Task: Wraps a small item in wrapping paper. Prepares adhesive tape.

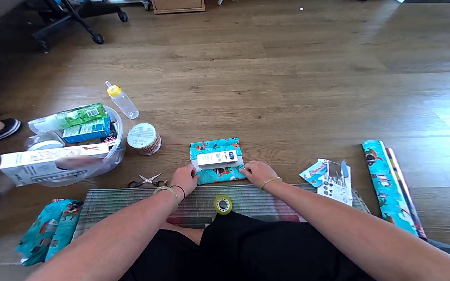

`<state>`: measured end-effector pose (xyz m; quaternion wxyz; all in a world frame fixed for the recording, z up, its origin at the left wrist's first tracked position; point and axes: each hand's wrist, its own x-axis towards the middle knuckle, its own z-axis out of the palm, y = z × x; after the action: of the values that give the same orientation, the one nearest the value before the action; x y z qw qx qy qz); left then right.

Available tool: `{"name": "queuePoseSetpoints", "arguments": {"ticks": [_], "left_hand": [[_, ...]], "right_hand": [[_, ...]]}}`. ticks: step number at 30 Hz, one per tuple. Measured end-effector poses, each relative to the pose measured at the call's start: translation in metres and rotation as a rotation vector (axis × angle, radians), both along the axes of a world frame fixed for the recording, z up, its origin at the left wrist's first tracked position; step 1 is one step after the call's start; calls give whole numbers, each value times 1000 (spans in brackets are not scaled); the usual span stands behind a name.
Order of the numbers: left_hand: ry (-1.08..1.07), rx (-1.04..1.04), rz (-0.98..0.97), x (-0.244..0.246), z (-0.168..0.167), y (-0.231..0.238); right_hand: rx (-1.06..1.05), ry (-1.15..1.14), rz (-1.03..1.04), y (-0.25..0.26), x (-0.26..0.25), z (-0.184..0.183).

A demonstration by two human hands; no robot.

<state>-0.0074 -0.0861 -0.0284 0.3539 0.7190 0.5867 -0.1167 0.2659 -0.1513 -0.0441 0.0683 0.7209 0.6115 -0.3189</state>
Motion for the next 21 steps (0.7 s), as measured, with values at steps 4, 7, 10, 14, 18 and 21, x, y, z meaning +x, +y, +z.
{"name": "queuePoseSetpoints", "arguments": {"ticks": [4, 7, 10, 14, 18, 21], "left_hand": [[12, 6, 14, 1, 1, -1], [25, 6, 24, 4, 2, -1], [32, 4, 29, 5, 2, -2], [29, 40, 34, 3, 1, -2], [-4, 221, -229, -2, 4, 3], [-57, 356, -691, -6, -3, 3]], "right_hand": [[-1, -64, 21, 1, -5, 1], [-6, -101, 22, 3, -7, 0], [0, -127, 20, 2, -9, 1], [-22, -142, 2, 3, -10, 1], [103, -94, -18, 1, -7, 2], [310, -44, 159, -3, -2, -4]]}}
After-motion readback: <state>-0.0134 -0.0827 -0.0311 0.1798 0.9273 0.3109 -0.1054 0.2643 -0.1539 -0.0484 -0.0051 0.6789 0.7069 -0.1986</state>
